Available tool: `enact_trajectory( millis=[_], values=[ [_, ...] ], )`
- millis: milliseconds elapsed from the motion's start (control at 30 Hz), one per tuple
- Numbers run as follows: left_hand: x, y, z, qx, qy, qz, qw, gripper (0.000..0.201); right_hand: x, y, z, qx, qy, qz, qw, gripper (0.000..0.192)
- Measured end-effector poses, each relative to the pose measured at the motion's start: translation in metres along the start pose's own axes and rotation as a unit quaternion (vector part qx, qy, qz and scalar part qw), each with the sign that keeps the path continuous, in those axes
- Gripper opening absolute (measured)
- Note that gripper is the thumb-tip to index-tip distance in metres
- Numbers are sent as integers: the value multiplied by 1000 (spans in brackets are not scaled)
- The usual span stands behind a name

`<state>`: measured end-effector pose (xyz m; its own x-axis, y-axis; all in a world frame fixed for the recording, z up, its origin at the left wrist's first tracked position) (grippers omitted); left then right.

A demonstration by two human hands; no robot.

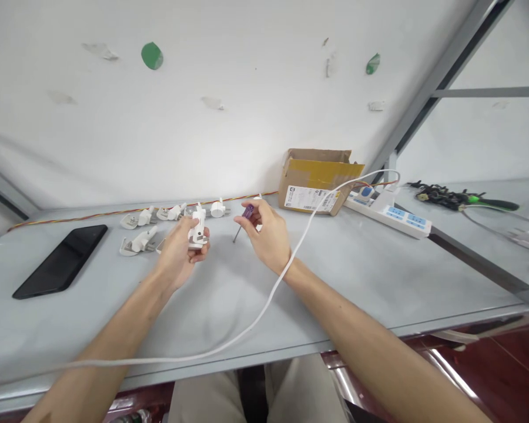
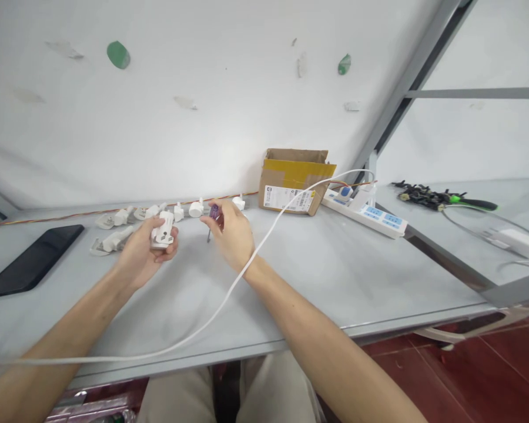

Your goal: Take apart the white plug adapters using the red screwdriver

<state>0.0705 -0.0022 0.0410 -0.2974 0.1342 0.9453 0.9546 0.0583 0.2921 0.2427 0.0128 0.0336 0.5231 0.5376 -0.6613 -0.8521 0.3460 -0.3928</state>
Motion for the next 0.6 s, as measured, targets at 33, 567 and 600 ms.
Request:
enact_trajectory(
  millis=[33,567,600],
  values=[
    [-1,0,1,-3,-4,0,1000,19,-1,-1,0,8,2,2,1000,25],
    [-7,2,-1,-121,-120,-53,984,19,-24,-16,3,57,56,274,959,30],
    [-7,2,-1,-127,-127,-54,982,19,-24,-15,3,50,54,276,958,30]
  ],
)
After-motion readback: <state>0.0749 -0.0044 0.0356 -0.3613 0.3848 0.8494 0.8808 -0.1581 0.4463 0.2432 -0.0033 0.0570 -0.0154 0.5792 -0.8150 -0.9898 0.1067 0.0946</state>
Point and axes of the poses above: each hand's wrist, its own z-axis towards the middle knuckle, its own y-axis out of the palm, x = y × z, the point moved 1 cm from there along z, towards the middle knuckle, and after that the axes turned 2 degrees about -y, right-handed, at the moved point
